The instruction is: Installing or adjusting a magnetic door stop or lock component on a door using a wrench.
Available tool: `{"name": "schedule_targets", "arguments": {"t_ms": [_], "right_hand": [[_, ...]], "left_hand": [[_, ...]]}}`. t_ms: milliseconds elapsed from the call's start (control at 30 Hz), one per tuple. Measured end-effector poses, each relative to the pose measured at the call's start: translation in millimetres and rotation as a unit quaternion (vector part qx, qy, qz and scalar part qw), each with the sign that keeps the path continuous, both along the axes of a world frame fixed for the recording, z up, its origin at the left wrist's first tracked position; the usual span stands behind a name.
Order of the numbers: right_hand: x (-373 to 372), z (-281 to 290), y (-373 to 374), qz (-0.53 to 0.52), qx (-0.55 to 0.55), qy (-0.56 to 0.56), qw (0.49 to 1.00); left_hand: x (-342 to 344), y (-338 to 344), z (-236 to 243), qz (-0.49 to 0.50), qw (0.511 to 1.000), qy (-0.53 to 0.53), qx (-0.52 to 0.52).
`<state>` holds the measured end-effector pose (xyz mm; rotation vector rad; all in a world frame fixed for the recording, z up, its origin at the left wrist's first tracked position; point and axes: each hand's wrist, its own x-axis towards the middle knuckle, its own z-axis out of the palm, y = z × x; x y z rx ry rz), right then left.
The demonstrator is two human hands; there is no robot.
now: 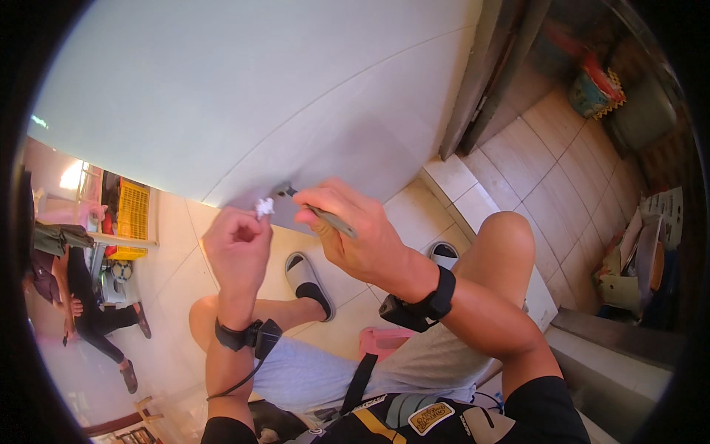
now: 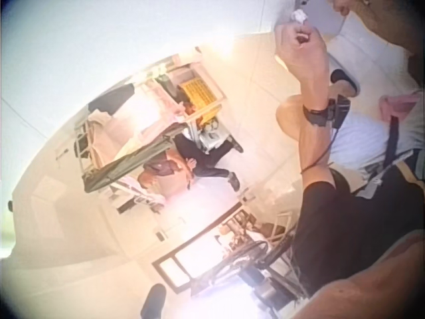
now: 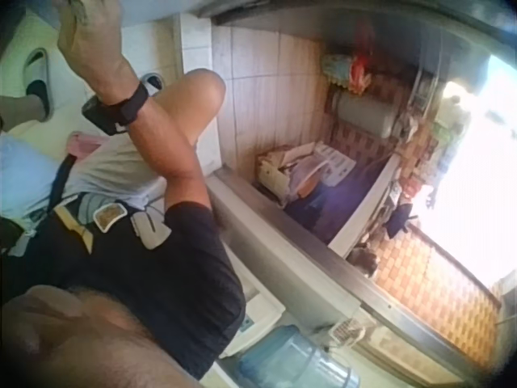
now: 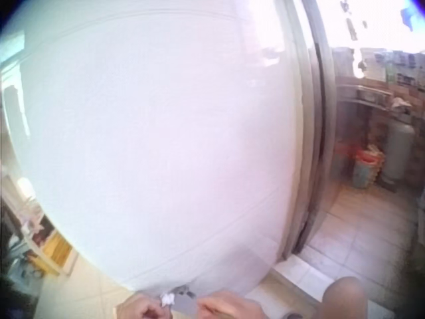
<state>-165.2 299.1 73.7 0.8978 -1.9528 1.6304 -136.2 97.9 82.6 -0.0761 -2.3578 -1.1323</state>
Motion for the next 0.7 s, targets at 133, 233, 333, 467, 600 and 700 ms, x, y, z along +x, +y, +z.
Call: {"name": "schedule_targets", "arguments": {"t_ms": [133,233,333,467,600,700], "right_hand": [[9.2,8.2,0.7,0.044,-0.013,0.031,0.998],[1.4,-7.7,-4.2,0.044,-0.043,0.037,0.997],[3.4,-10.2,-14.5,0.054,-0.031,0.042,0.997],[10.4,4.3,-22.5,0.067,-0.082,0.038,0.994],[10.4,-4.6,-23.6,0.086,-0.051,0.026,0.995],[12.3,9.0,-14.3,0.073,-0.046,0.035,0.996]], "left_hand": [[6.2,-1.0,1.5,-0.001,0.999,-0.010,-0.034],[5.2,-0.6,16.6,0.026,0.996,0.081,-0.012],[11.7,-6.7,25.5,0.048,0.985,0.158,-0.040],[18.2,-18.1,31.7,0.067,0.963,0.252,-0.069],[15.3,-19.4,30.4,0.082,0.960,0.263,-0.047],[14.3,-22.7,27.6,0.061,0.967,0.231,-0.085]]}}
